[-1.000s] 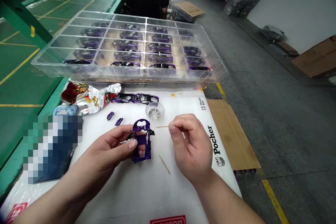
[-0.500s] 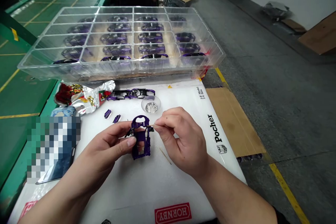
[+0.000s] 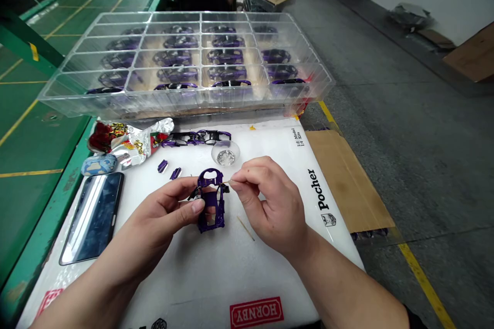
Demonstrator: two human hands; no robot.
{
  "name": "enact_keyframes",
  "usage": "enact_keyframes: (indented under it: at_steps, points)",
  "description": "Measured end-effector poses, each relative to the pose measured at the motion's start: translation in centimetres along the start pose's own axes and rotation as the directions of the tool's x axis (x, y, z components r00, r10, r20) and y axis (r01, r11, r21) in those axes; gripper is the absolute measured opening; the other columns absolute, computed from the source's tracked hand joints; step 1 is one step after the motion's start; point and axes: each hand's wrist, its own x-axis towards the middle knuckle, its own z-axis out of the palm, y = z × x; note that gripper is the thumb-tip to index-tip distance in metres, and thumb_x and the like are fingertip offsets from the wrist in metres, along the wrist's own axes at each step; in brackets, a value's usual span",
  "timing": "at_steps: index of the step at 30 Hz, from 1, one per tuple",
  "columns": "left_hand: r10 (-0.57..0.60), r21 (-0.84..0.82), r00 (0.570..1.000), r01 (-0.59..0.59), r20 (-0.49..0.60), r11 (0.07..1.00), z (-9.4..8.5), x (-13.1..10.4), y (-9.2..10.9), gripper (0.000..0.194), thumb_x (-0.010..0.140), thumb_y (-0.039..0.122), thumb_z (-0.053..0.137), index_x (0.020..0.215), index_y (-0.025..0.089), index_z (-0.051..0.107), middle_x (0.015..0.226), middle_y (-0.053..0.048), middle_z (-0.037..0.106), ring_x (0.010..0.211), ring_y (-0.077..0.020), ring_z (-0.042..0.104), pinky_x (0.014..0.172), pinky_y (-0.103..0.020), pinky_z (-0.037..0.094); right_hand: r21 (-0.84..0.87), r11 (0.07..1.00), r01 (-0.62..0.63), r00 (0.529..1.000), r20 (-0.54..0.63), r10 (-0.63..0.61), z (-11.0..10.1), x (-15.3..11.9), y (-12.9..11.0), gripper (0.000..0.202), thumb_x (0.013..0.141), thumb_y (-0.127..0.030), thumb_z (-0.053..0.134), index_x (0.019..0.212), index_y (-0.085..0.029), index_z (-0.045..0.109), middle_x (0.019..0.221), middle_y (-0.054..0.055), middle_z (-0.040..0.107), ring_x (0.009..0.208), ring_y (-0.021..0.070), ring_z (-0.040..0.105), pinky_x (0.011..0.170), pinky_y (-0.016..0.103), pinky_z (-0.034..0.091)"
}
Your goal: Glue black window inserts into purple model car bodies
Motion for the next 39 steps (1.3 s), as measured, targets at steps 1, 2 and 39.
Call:
enact_keyframes:
  at_steps: [1, 2, 39]
  points:
    - [-0.001, 0.001, 1.000, 0.001, -0.004, 1.000, -0.01, -0.02, 0.00, 0.044, 0.093, 0.043, 0.100, 0.131, 0.023, 0.087, 0.121, -0.009, 0.087, 0.101, -0.0235, 0.081, 0.092, -0.033, 0.063, -0.002, 1.000, 0.001, 1.000, 0.000, -0.001, 0.01, 0.00, 0.01, 0.013, 0.111, -0.016, 0.076, 0.117, -0.027, 0.074, 0.105, 0.004, 0.075, 0.091, 0.0205, 0.074, 0.074, 0.033, 0.063]
    - [-0.003, 0.001, 1.000, 0.003, -0.008, 1.000, -0.03, -0.04, -0.01, 0.044, 0.093, 0.043, 0.100, 0.131, 0.023, 0.087, 0.122, -0.009, 0.088, 0.101, -0.0240, 0.081, 0.092, -0.033, 0.063, -0.002, 1.000, -0.002, 1.000, 0.000, 0.002, 0.03, 0.01, 0.02, 0.013, 0.111, -0.016, 0.075, 0.117, -0.028, 0.074, 0.105, 0.004, 0.075, 0.091, 0.0210, 0.074, 0.074, 0.034, 0.063]
    - [-0.004, 0.018, 1.000, 0.004, -0.010, 1.000, -0.13, -0.02, 0.00, 0.044, 0.094, 0.044, 0.100, 0.131, 0.025, 0.087, 0.123, -0.009, 0.087, 0.100, -0.0223, 0.081, 0.092, -0.032, 0.063, -0.003, 1.000, 0.005, 1.000, 0.013, -0.005, 0.16, 0.24, 0.09, 0.011, 0.111, -0.016, 0.077, 0.115, -0.027, 0.076, 0.103, 0.002, 0.076, 0.089, 0.0191, 0.074, 0.074, 0.032, 0.062]
